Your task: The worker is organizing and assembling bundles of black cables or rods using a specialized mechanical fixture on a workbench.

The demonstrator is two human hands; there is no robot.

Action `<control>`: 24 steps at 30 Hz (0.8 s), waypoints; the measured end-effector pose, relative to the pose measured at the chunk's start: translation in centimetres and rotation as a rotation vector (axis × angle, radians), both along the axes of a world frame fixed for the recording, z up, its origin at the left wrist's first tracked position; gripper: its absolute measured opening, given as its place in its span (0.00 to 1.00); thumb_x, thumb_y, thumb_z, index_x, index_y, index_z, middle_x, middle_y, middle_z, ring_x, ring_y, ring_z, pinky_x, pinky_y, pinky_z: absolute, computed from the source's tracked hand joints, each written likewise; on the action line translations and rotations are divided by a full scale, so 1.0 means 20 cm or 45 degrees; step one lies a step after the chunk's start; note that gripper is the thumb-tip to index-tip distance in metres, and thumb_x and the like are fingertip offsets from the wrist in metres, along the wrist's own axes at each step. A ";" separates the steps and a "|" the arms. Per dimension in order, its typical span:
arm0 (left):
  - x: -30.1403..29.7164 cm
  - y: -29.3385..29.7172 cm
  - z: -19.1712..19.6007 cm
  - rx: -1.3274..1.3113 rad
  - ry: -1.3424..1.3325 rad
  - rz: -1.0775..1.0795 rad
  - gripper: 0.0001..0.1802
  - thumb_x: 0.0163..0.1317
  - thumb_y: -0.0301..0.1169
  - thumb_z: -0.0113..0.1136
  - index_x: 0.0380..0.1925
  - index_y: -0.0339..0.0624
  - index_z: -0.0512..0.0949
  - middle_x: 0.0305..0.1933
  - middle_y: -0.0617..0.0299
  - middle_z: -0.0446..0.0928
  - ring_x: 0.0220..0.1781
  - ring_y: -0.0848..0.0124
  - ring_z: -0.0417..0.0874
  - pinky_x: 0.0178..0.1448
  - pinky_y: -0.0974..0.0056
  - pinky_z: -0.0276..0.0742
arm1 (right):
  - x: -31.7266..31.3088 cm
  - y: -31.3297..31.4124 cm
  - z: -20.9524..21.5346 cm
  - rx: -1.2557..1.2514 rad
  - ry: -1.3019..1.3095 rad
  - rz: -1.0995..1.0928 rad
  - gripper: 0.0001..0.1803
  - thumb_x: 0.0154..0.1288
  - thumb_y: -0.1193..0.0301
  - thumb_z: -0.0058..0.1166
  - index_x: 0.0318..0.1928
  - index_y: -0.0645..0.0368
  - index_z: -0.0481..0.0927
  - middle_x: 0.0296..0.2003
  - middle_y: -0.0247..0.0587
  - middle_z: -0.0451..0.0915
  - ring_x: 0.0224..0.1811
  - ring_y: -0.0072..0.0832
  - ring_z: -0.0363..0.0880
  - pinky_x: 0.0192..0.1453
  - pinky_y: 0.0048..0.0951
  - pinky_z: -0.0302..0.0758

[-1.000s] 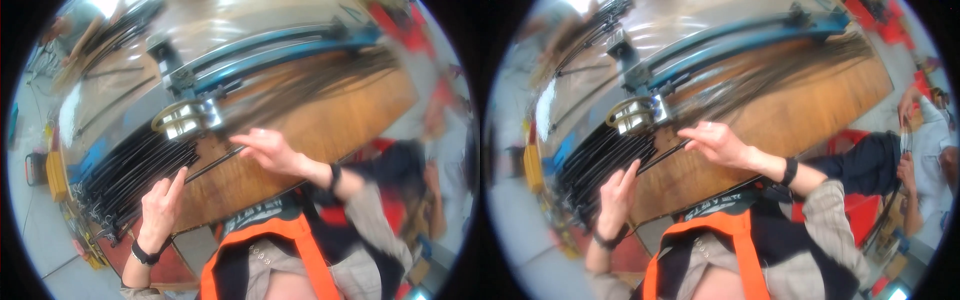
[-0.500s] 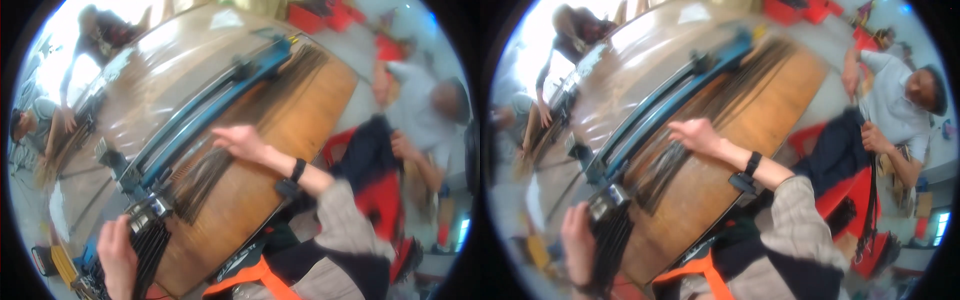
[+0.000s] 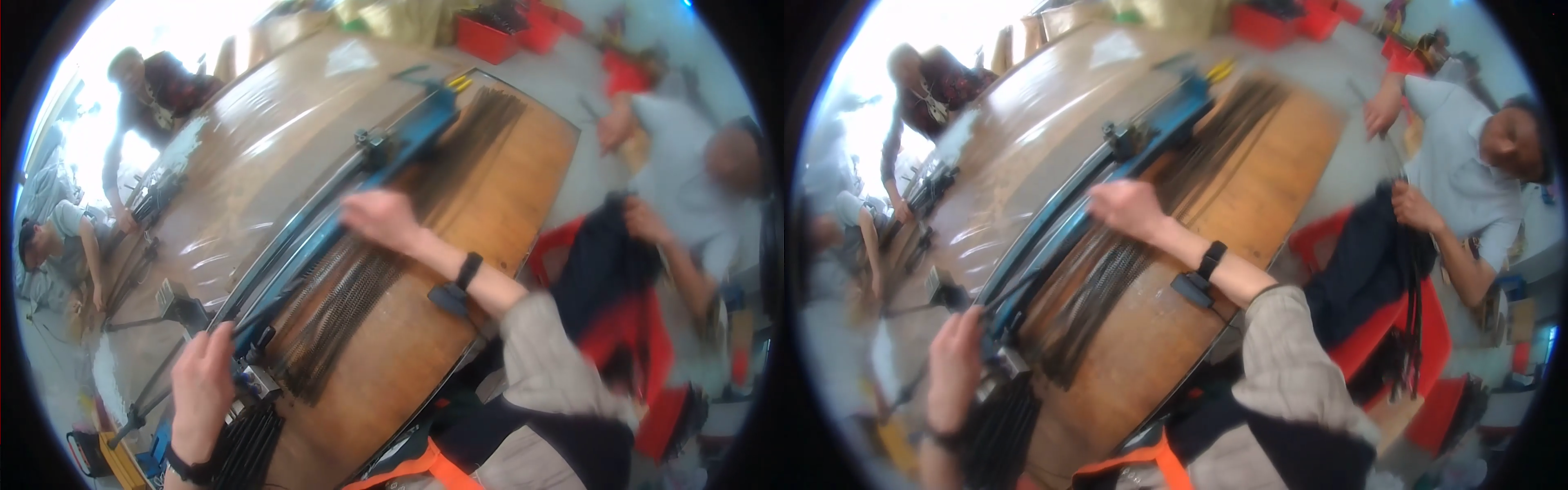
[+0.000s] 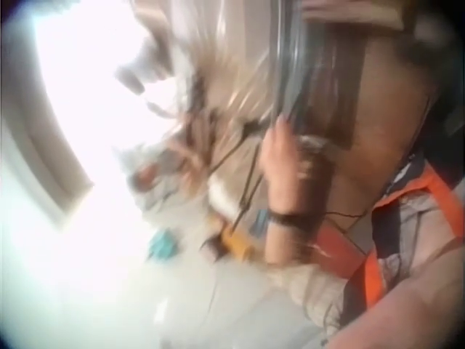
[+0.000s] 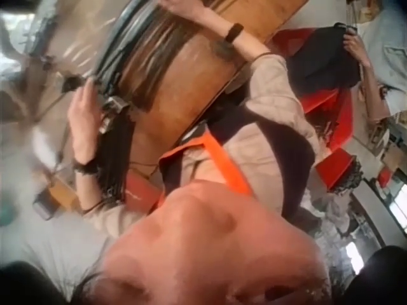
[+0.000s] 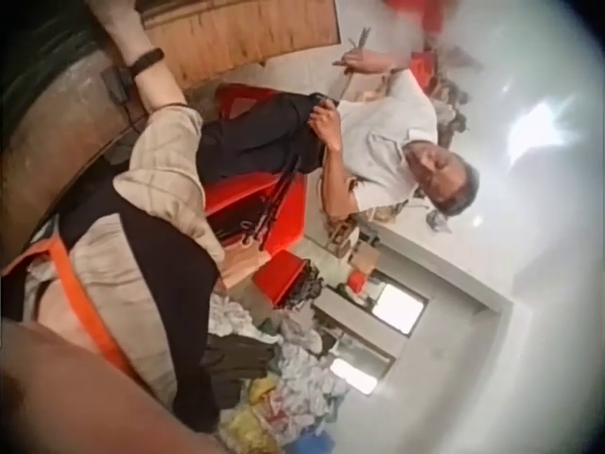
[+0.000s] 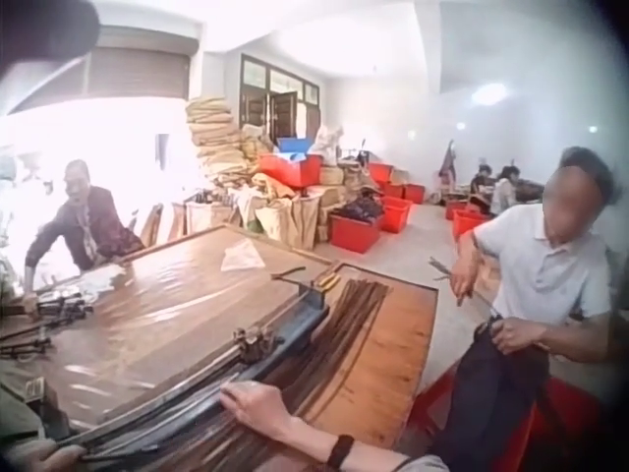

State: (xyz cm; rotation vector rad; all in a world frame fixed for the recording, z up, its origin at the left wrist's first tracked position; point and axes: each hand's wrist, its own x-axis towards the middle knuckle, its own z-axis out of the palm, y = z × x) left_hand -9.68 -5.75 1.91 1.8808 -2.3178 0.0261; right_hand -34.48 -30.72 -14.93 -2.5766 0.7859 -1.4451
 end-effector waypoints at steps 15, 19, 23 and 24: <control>0.09 0.39 0.05 -0.109 -0.060 0.209 0.21 0.57 0.18 0.58 0.52 0.43 0.79 0.28 0.52 0.70 0.31 0.54 0.75 0.35 0.54 0.72 | 0.29 0.48 0.20 -0.007 -0.239 0.583 0.22 0.60 0.58 0.64 0.52 0.53 0.81 0.23 0.31 0.74 0.24 0.30 0.73 0.29 0.32 0.73; 0.19 0.46 0.01 -0.213 -0.054 0.271 0.20 0.57 0.18 0.58 0.51 0.42 0.78 0.28 0.52 0.70 0.31 0.56 0.75 0.35 0.55 0.72 | 0.47 0.68 0.23 -0.045 -0.361 0.651 0.19 0.62 0.62 0.63 0.52 0.53 0.82 0.22 0.31 0.71 0.22 0.27 0.69 0.23 0.29 0.68; 0.28 0.58 0.00 -0.177 0.045 0.307 0.17 0.59 0.18 0.57 0.50 0.41 0.78 0.30 0.51 0.72 0.32 0.53 0.76 0.36 0.54 0.72 | 0.42 0.57 0.25 -0.309 -0.323 0.394 0.16 0.63 0.71 0.61 0.52 0.53 0.81 0.25 0.35 0.75 0.22 0.30 0.71 0.22 0.31 0.67; 0.44 0.70 0.03 -0.325 0.013 0.454 0.14 0.62 0.20 0.56 0.48 0.39 0.77 0.31 0.49 0.73 0.32 0.53 0.76 0.36 0.55 0.72 | 0.38 0.49 0.21 -0.295 -0.216 0.334 0.15 0.64 0.72 0.59 0.51 0.54 0.81 0.27 0.37 0.77 0.22 0.31 0.73 0.23 0.33 0.68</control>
